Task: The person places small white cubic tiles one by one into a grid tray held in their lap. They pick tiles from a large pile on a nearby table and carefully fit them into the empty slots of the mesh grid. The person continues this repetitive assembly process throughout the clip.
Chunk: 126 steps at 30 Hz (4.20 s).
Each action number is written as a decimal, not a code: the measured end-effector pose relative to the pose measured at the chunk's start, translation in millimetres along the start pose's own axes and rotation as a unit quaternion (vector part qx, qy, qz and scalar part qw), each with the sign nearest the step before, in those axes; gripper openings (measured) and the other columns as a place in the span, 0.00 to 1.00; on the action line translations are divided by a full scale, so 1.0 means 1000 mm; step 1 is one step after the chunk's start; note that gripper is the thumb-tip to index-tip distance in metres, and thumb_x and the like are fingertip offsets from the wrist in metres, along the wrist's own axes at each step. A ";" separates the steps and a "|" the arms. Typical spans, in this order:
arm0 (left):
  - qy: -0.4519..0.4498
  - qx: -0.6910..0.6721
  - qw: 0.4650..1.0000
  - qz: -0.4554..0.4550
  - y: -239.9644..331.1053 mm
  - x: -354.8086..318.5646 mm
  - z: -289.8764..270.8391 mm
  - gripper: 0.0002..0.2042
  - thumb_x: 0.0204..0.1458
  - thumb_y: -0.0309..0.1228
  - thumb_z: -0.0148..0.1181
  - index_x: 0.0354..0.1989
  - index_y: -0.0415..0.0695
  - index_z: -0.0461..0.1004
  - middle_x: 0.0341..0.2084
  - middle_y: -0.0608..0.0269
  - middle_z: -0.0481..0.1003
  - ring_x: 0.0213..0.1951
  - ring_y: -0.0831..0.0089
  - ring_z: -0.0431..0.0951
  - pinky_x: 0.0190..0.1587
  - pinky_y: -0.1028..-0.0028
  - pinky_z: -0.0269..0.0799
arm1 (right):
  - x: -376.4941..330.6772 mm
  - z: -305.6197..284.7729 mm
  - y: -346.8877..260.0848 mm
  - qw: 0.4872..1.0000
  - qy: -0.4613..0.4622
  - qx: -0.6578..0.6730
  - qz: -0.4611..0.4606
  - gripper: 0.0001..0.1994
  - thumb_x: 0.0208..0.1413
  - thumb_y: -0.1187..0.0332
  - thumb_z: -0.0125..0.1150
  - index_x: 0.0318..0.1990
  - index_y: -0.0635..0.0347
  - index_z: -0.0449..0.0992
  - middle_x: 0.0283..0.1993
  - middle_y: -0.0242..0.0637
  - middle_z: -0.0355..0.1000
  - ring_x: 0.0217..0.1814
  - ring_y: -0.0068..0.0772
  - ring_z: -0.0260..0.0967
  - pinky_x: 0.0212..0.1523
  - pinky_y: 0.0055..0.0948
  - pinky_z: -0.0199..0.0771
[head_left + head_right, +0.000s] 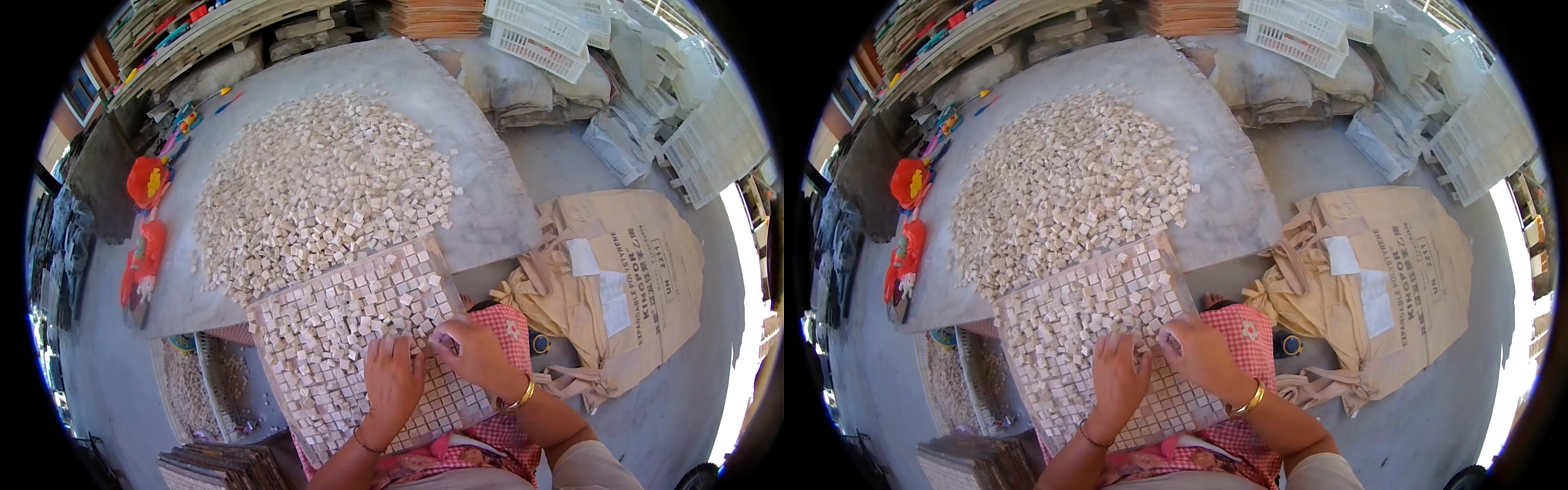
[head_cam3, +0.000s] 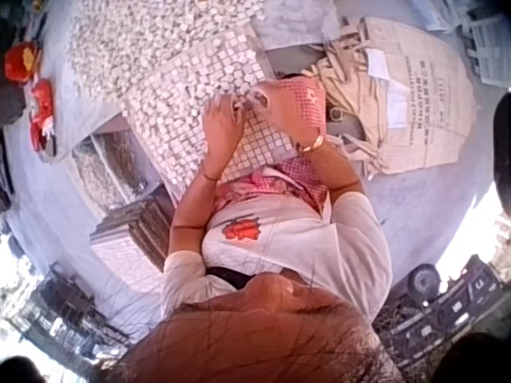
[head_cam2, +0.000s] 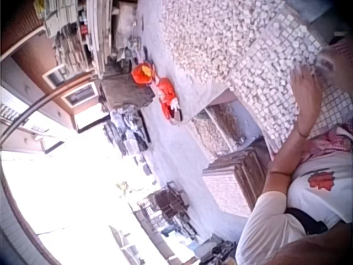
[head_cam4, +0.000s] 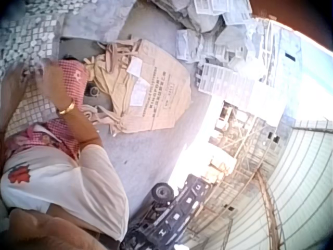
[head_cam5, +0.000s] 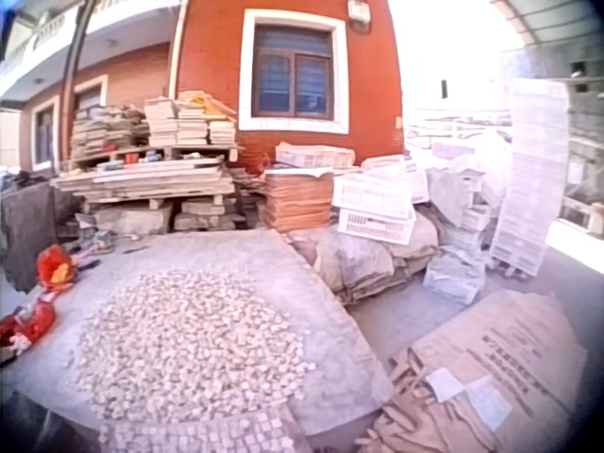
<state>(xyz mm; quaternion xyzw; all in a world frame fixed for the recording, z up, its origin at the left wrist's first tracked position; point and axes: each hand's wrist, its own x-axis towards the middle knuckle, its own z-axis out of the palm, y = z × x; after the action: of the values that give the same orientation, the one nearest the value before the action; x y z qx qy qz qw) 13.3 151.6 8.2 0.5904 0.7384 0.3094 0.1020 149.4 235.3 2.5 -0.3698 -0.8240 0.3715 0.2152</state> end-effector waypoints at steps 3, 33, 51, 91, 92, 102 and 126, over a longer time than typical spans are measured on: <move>-0.001 -0.063 0.997 -0.035 -0.007 0.000 -0.008 0.09 0.40 0.21 0.59 0.31 0.40 0.70 0.27 0.56 0.70 0.32 0.61 0.70 0.36 0.66 0.66 | -0.003 -0.012 0.006 0.997 0.020 0.026 -0.073 0.07 0.46 0.70 0.62 0.32 0.61 0.74 0.29 0.40 0.70 0.30 0.39 0.70 0.30 0.32 0.69; -0.221 -0.570 0.732 -0.300 0.003 -0.065 -0.012 0.09 0.56 0.22 0.50 0.42 0.31 0.73 0.34 0.60 0.75 0.34 0.76 0.75 0.37 0.78 0.73 | -0.127 -0.014 0.009 0.972 -0.159 -0.128 -0.115 0.10 0.47 0.68 0.57 0.38 0.56 0.71 0.31 0.34 0.67 0.34 0.34 0.69 0.28 0.29 0.72; -0.247 -0.544 0.765 -0.241 0.015 -0.077 0.001 0.10 0.55 0.21 0.51 0.44 0.31 0.68 0.35 0.55 0.76 0.39 0.73 0.77 0.41 0.77 0.73 | -0.098 -0.029 -0.022 0.991 -0.079 0.108 0.029 0.08 0.49 0.71 0.61 0.37 0.63 0.76 0.29 0.40 0.73 0.29 0.31 0.71 0.31 0.28 0.69; 0.007 -0.075 0.997 -0.009 -0.023 -0.046 -0.026 0.08 0.46 0.23 0.59 0.35 0.37 0.71 0.27 0.57 0.72 0.31 0.62 0.73 0.35 0.69 0.68 | -0.068 -0.012 -0.015 0.992 -0.072 -0.024 -0.100 0.06 0.49 0.69 0.58 0.34 0.58 0.73 0.32 0.37 0.68 0.32 0.42 0.69 0.30 0.34 0.71; 0.015 -0.057 0.998 0.008 -0.020 -0.043 -0.023 0.09 0.45 0.24 0.60 0.35 0.37 0.71 0.28 0.57 0.72 0.32 0.60 0.72 0.36 0.67 0.68 | -0.058 -0.010 -0.017 0.992 -0.065 -0.020 -0.110 0.06 0.48 0.69 0.59 0.35 0.57 0.73 0.32 0.37 0.68 0.32 0.42 0.69 0.30 0.35 0.71; 0.024 0.003 0.999 0.038 -0.019 -0.028 -0.013 0.10 0.41 0.24 0.61 0.33 0.38 0.70 0.31 0.56 0.70 0.36 0.57 0.68 0.40 0.65 0.65 | -0.007 0.022 -0.012 0.989 -0.022 -0.118 -0.081 0.09 0.44 0.69 0.63 0.32 0.59 0.71 0.31 0.38 0.68 0.32 0.42 0.69 0.30 0.35 0.71; -0.013 0.026 0.995 0.096 -0.021 -0.019 -0.015 0.13 0.37 0.23 0.63 0.34 0.40 0.71 0.34 0.58 0.69 0.39 0.59 0.68 0.41 0.64 0.66 | -0.015 -0.006 0.002 0.813 -0.139 0.538 0.176 0.04 0.52 0.74 0.56 0.29 0.60 0.68 0.33 0.28 0.67 0.26 0.15 0.60 0.25 0.17 0.61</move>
<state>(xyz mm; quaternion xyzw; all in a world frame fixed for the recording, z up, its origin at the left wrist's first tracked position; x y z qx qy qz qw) -6.2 126.5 3.5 0.6651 0.6846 0.2909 0.0654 163.7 227.2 3.3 -0.2779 -0.4349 0.8343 0.1937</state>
